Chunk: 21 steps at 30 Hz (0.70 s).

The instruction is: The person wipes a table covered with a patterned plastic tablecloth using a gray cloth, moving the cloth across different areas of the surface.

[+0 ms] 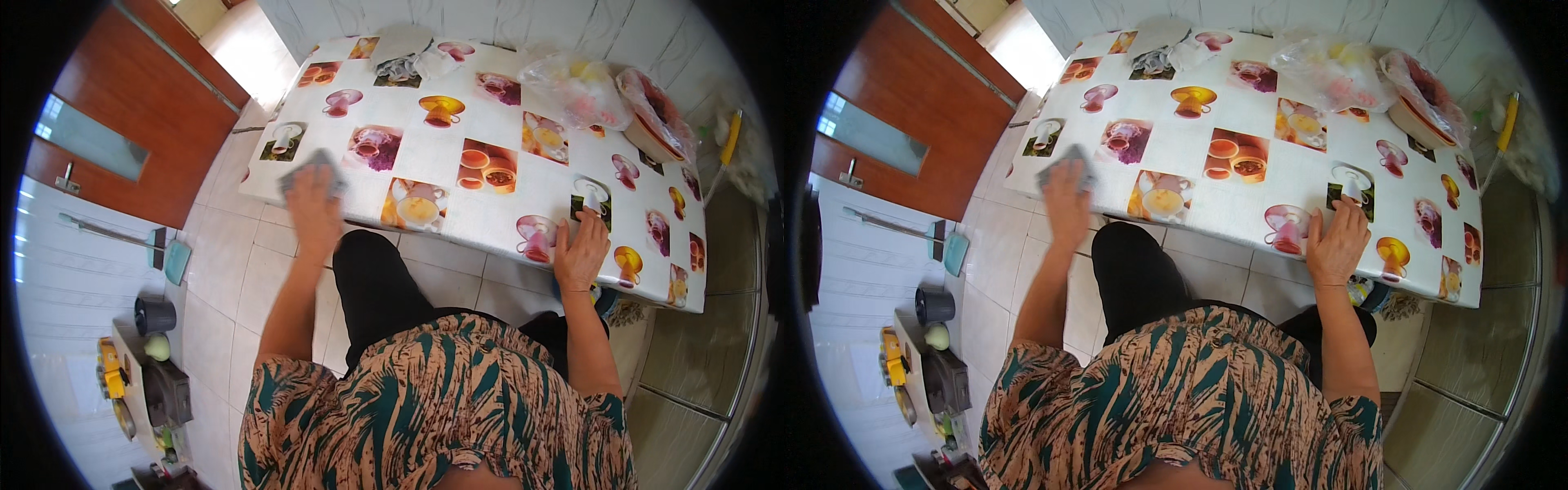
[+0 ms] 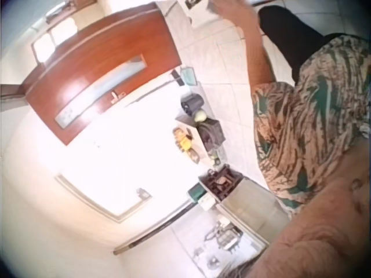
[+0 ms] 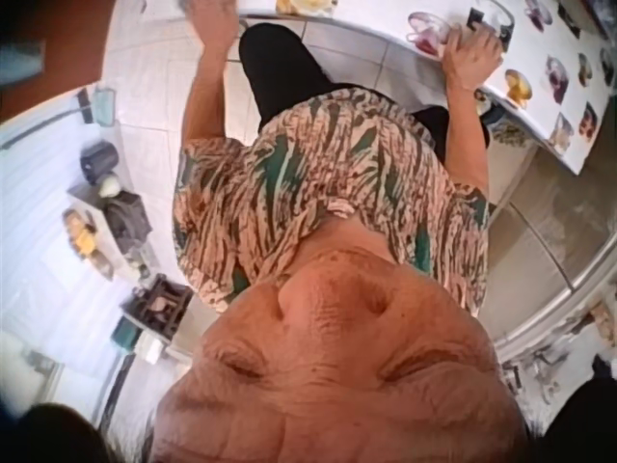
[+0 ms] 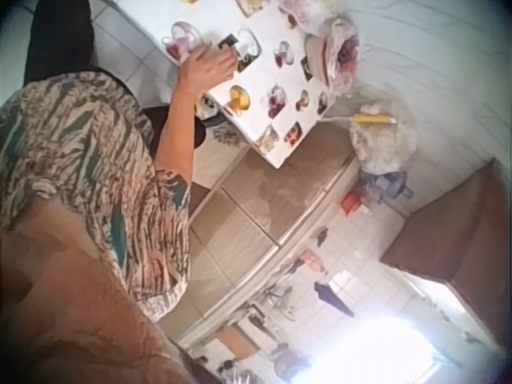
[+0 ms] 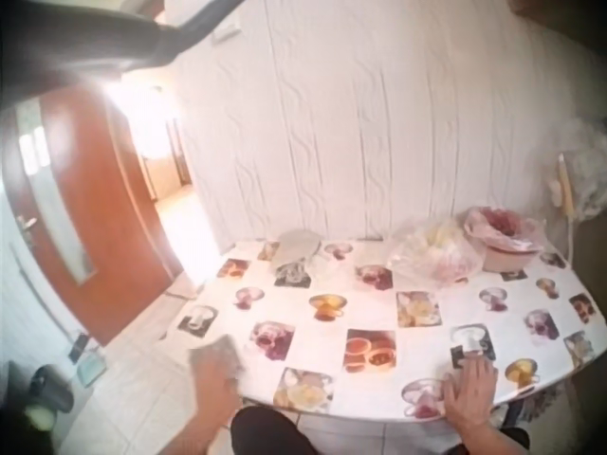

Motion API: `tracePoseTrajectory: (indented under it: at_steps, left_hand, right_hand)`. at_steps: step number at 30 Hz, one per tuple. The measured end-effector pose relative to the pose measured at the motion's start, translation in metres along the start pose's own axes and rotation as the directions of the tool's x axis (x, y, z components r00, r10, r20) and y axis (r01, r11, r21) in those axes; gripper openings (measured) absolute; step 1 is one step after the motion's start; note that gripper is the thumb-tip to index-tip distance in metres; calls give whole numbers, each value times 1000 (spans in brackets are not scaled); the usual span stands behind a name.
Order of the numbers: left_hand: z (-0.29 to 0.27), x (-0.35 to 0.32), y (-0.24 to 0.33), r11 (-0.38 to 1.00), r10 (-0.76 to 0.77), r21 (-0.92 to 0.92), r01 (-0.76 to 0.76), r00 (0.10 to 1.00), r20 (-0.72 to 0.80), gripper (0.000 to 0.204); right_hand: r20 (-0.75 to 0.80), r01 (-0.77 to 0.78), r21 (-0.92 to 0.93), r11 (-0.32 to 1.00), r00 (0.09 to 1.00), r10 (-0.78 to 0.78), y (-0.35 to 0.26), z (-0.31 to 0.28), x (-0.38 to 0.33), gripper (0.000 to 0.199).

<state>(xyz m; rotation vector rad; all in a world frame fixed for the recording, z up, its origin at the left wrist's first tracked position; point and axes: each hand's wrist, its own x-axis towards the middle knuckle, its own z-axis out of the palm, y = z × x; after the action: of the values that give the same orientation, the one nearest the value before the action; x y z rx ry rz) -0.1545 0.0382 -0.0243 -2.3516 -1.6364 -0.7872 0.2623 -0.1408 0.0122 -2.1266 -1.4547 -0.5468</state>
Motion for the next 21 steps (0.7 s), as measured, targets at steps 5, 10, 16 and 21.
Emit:
tracePoseTrajectory:
  at_steps: [5, 10, 16, 21]
  left_hand:
    - [-33, -11, 174, 916, 359, -299, -266, 876, 322, 72]
    - [-9, -11, 253, 776, 459, -575, -259, 857, 234, 56]
    - [-45, 28, 215, -675, 422, -247, 695, 638, 644, 53]
    - [-62, 25, 209, -816, 356, -180, 550, 723, 592, 50]
  right_hand:
    - [-6, 21, 46, 999, 1000, -21, 0, 1, -2, 30]
    - [3, 23, 179, 984, 1000, -24, 12, 4, 1, 29]
    - [230, -329, 772, 543, 942, 243, 21, -13, 7, 24]
    - [439, -419, 818, 394, 897, 43, -34, -55, 14, 33]
